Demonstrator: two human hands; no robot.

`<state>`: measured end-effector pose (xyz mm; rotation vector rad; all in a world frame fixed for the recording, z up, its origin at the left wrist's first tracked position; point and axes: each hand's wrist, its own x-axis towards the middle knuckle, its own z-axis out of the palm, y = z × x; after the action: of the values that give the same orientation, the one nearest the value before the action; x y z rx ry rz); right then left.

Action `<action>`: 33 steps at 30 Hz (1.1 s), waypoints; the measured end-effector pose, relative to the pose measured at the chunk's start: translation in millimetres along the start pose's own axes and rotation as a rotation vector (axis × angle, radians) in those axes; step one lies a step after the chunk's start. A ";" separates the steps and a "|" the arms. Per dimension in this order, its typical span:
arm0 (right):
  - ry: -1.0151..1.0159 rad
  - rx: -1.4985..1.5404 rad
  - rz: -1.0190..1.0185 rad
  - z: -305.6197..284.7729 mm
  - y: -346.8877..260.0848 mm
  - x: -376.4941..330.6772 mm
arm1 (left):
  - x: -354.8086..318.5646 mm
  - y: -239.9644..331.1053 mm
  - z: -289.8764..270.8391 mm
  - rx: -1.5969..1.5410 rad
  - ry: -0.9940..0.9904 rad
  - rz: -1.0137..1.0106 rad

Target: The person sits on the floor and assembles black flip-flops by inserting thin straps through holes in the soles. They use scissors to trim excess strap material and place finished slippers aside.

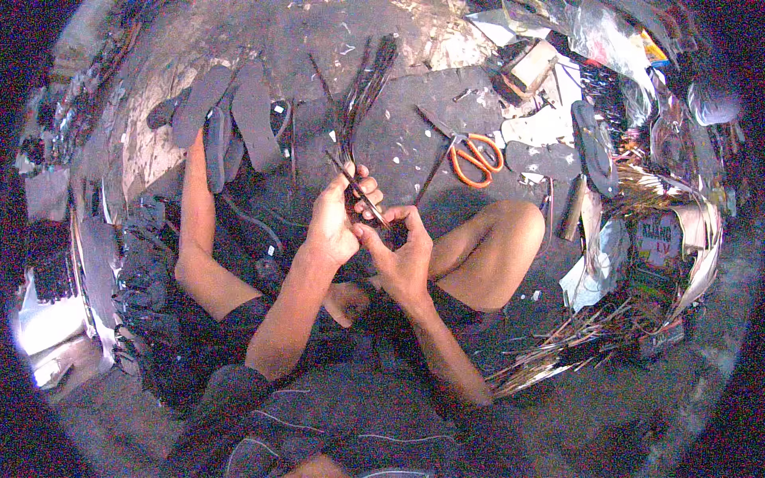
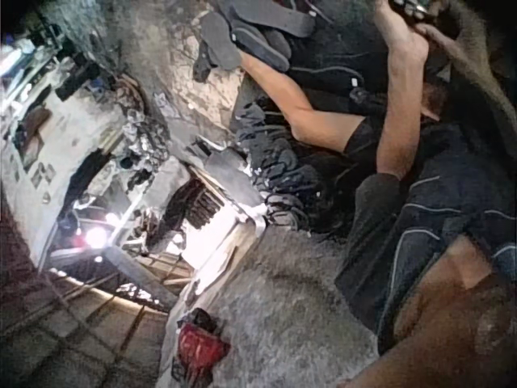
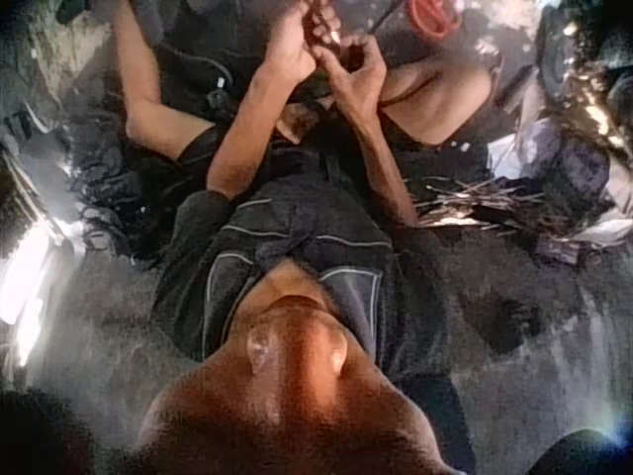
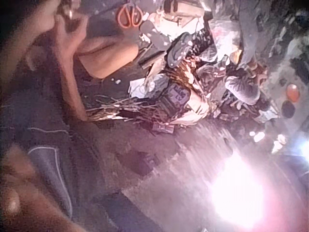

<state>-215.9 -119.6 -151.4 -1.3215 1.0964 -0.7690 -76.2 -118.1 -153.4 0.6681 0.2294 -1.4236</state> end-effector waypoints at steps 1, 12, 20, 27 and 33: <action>0.011 0.021 0.041 -1.6 0.8 0.1 | -1.2 -0.6 1.0 -0.004 0.004 0.004; -0.056 0.253 0.193 -54.6 -39.7 40.0 | -11.2 12.0 -32.4 0.079 -0.018 0.003; -0.243 -0.146 0.050 9.1 -24.4 74.8 | -27.1 12.3 -36.4 0.345 0.178 -0.129; -0.237 -0.272 0.017 26.3 -13.3 71.4 | -35.5 16.5 -35.1 0.275 0.180 -0.179; -0.167 -0.380 -0.034 34.9 -11.8 68.9 | -35.3 11.5 -34.3 0.220 0.247 -0.202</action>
<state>-158.4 -172.4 -155.3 -1.6952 1.1216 -0.4759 -62.7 -69.7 -158.8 1.0273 0.3453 -1.5725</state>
